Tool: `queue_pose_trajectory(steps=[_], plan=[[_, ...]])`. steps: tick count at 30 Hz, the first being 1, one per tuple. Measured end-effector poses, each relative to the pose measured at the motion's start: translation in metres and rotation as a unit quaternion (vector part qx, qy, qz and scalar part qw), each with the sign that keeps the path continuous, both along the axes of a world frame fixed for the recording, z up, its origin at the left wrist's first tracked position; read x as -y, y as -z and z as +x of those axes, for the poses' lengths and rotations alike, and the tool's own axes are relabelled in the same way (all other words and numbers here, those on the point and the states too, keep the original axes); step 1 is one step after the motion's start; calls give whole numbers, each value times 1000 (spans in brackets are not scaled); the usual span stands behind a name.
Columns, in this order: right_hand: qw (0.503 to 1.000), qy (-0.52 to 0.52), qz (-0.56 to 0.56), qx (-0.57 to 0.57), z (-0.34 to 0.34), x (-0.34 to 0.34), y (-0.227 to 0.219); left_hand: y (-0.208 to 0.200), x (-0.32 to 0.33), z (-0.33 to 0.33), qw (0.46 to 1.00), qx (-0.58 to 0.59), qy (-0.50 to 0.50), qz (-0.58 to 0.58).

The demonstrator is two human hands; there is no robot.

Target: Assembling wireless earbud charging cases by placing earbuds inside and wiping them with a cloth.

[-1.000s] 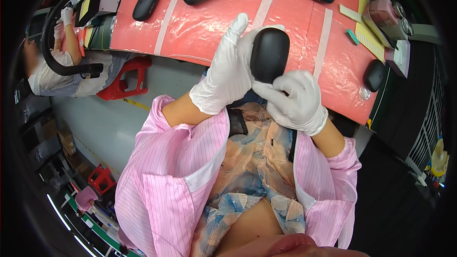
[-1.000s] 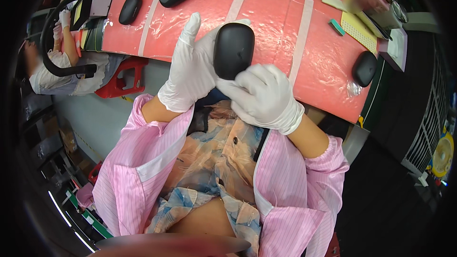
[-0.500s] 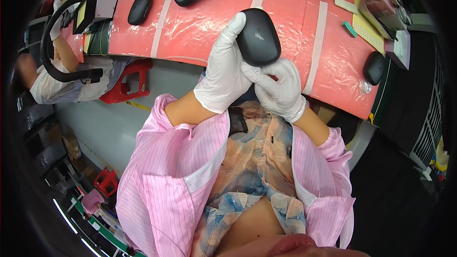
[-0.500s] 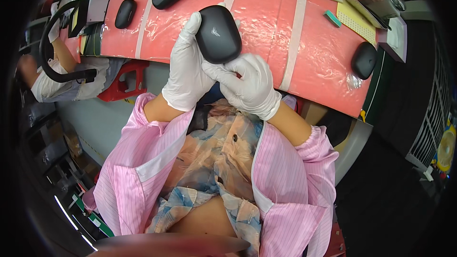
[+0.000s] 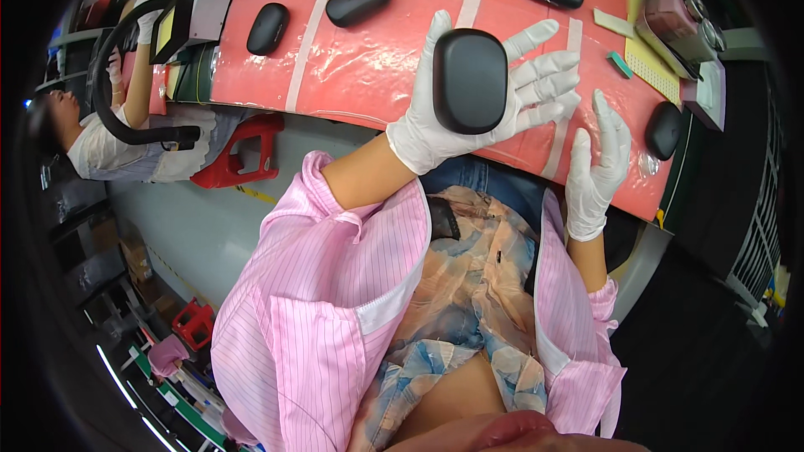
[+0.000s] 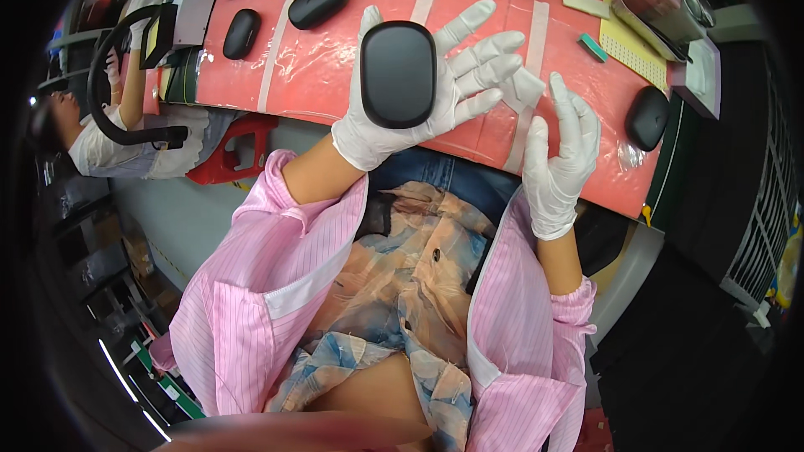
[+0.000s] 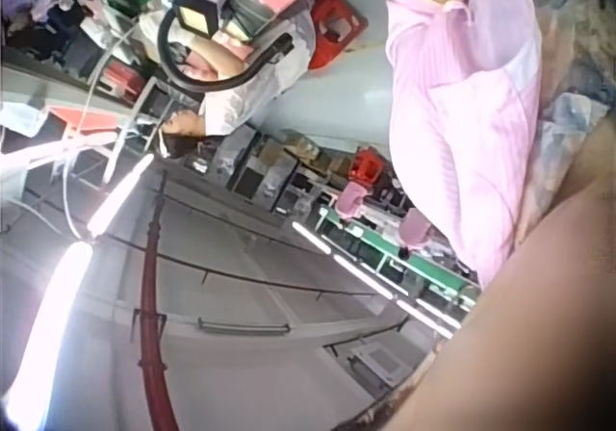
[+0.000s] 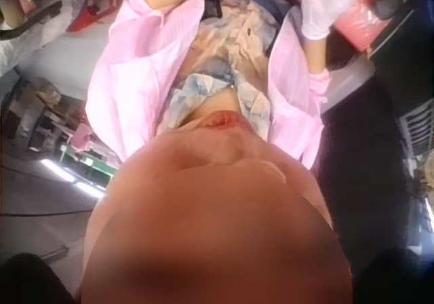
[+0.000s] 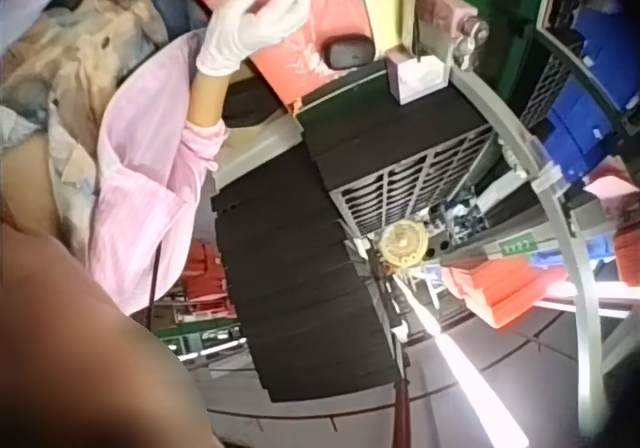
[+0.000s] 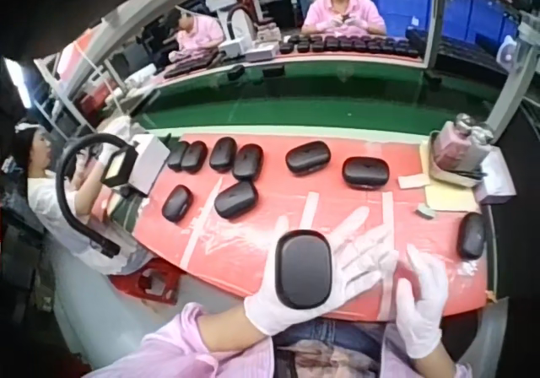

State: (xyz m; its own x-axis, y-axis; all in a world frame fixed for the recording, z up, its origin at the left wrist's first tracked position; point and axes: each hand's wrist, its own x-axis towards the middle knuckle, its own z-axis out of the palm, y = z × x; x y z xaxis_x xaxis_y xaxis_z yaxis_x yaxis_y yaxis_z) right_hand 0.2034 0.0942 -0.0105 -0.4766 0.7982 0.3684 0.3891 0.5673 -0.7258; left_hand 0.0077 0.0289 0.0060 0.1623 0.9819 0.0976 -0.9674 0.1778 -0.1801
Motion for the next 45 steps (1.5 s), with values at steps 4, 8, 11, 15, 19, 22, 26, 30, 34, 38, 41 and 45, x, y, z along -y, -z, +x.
queue_pose_trajectory(steps=[4, 8, 11, 15, 19, 22, 26, 30, 34, 38, 41, 45], plan=[[996, 4, -60, -67, 3, 9, -8, -15, -10, 9, 996, -88, -4, -14], [994, -4, -61, -87, -1, 15, -20, -13, -15, 12, 998, -45, 18, -29], [993, -2, -40, -107, 0, 11, -22, 1, -12, 14, 995, -98, 15, -20], [993, 48, -68, -83, -2, -11, -11, 1, -5, -2, 979, -72, -28, -189], [987, -1, 138, 84, -25, -19, -6, -13, 4, -5, 948, -180, -80, -251], [973, -68, 151, 161, -33, -20, 6, -21, 15, -11, 948, -207, -79, -229], [972, -154, 158, 79, -24, -75, -9, -31, 14, -14, 953, -222, -95, -183], [890, -17, 443, 107, -14, -176, -91, -42, 19, -20, 949, -241, -141, -147], [905, 18, 298, 303, 17, -243, -105, -48, -1, -17, 967, -225, -94, -76], [985, -62, 148, 58, -8, -191, -110, -52, -1, -15, 945, -275, -133, -118], [956, -209, 192, -76, -52, -110, -109, -47, 1, -15, 940, -284, -138, -125], [891, -340, 302, -8, -76, -37, -97, -54, -2, -8, 924, -266, -174, -212]])
